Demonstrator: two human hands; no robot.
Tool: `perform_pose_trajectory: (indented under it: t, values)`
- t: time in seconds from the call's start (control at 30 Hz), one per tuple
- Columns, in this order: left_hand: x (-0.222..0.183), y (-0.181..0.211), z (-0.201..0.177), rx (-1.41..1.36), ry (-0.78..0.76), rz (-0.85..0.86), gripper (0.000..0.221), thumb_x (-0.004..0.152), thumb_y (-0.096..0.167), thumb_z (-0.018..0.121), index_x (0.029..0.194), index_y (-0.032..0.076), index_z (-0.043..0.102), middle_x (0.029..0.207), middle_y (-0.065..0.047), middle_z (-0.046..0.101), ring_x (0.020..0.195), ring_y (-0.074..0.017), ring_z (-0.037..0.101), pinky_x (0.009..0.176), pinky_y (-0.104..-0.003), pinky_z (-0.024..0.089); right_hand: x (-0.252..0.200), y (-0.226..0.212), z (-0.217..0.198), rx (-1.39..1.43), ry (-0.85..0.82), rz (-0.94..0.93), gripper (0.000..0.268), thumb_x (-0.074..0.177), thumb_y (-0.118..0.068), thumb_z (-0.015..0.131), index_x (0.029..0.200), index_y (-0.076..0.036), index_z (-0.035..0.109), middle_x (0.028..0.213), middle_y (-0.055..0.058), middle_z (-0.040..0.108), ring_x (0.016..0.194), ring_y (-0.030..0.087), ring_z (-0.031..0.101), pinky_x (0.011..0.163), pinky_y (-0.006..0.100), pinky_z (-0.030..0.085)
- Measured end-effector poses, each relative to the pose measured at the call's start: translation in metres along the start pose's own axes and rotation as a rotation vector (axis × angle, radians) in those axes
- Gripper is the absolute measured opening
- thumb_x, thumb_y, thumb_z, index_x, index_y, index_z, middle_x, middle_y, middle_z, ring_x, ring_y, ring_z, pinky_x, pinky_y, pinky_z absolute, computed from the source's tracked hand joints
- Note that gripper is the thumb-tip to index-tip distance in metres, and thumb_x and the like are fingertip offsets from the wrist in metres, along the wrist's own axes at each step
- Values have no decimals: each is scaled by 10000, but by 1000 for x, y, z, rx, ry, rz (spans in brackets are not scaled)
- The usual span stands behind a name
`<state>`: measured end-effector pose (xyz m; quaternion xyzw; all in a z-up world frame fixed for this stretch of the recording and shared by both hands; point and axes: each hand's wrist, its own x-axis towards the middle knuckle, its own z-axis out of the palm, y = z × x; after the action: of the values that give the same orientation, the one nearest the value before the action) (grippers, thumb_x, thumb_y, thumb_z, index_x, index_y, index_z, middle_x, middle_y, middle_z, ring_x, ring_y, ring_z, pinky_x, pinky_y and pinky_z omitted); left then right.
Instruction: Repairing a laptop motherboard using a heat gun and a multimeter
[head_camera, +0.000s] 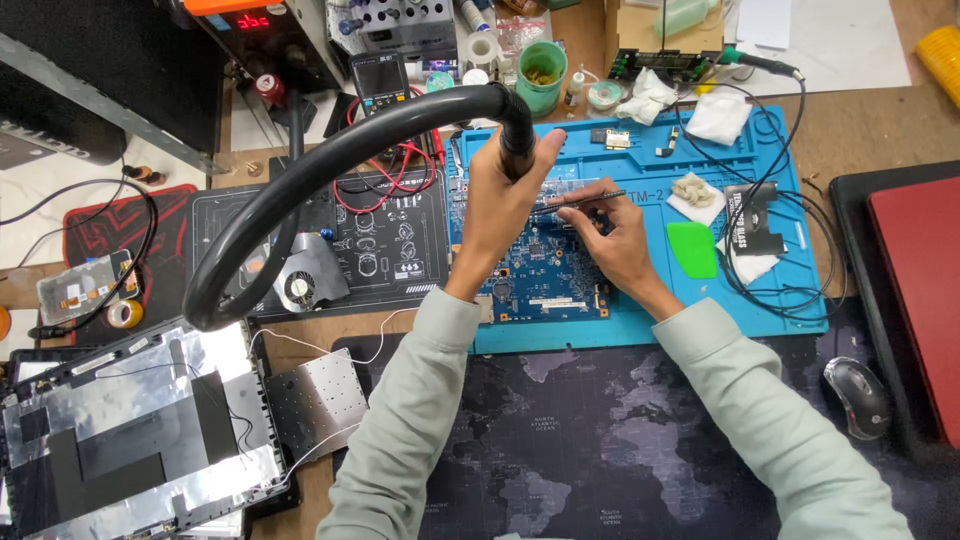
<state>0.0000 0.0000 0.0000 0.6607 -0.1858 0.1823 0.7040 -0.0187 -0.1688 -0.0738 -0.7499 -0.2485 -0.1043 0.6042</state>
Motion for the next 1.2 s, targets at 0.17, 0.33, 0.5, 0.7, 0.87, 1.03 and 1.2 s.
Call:
perform_pose_trajectory:
  t: [0.17,0.33,0.5,0.7,0.87,1.03,1.2]
  values:
    - [0,-2,0,-3,2,-12,342,1024,197,638,739,171,451,571,96,297,534,-3,327,575,-199,316,2,-1,-1,9,-10,-13,84,1059,-53,657,1136,-52,623,1097,136,719,854,157,672,796,350,418]
    - [0,-1,1,12,10,-22,348,1021,200,639,731,170,449,565,93,303,523,-11,322,566,-198,313,0,0,-1,16,-9,-18,99,1048,-50,668,1136,-55,625,1101,132,723,873,152,679,801,348,415]
    - [-1,1,-1,18,18,-33,342,1022,212,633,731,173,457,567,88,318,525,-25,336,584,-207,325,-1,2,-1,-7,23,-6,107,1035,-54,688,1122,-52,626,1096,137,735,822,134,661,769,315,389]
    - [-2,-2,1,18,14,-28,370,1022,203,638,710,171,442,556,92,299,507,-22,329,572,-202,317,-1,-1,-3,-55,98,-14,82,1043,-69,682,1107,-74,631,1113,90,739,863,130,684,766,278,385]
    - [1,1,2,4,34,-19,368,1021,221,644,714,173,446,558,95,307,520,-15,338,578,-202,324,-1,0,-2,-45,148,-19,73,1058,-69,658,1111,-68,607,1100,110,736,845,137,671,741,273,376]
    - [-2,1,-4,29,35,-22,369,1025,222,642,709,174,456,552,96,321,515,-18,355,579,-205,330,-2,1,-4,-36,183,-19,70,1070,-68,631,1122,-72,585,1108,122,745,862,151,680,713,270,363]
    - [-11,3,-4,4,56,-60,365,1034,231,630,707,174,478,535,80,367,502,-27,356,581,-202,344,-4,11,-6,-42,216,-5,75,1070,-72,623,1127,-67,574,1094,127,756,872,154,691,700,260,375]
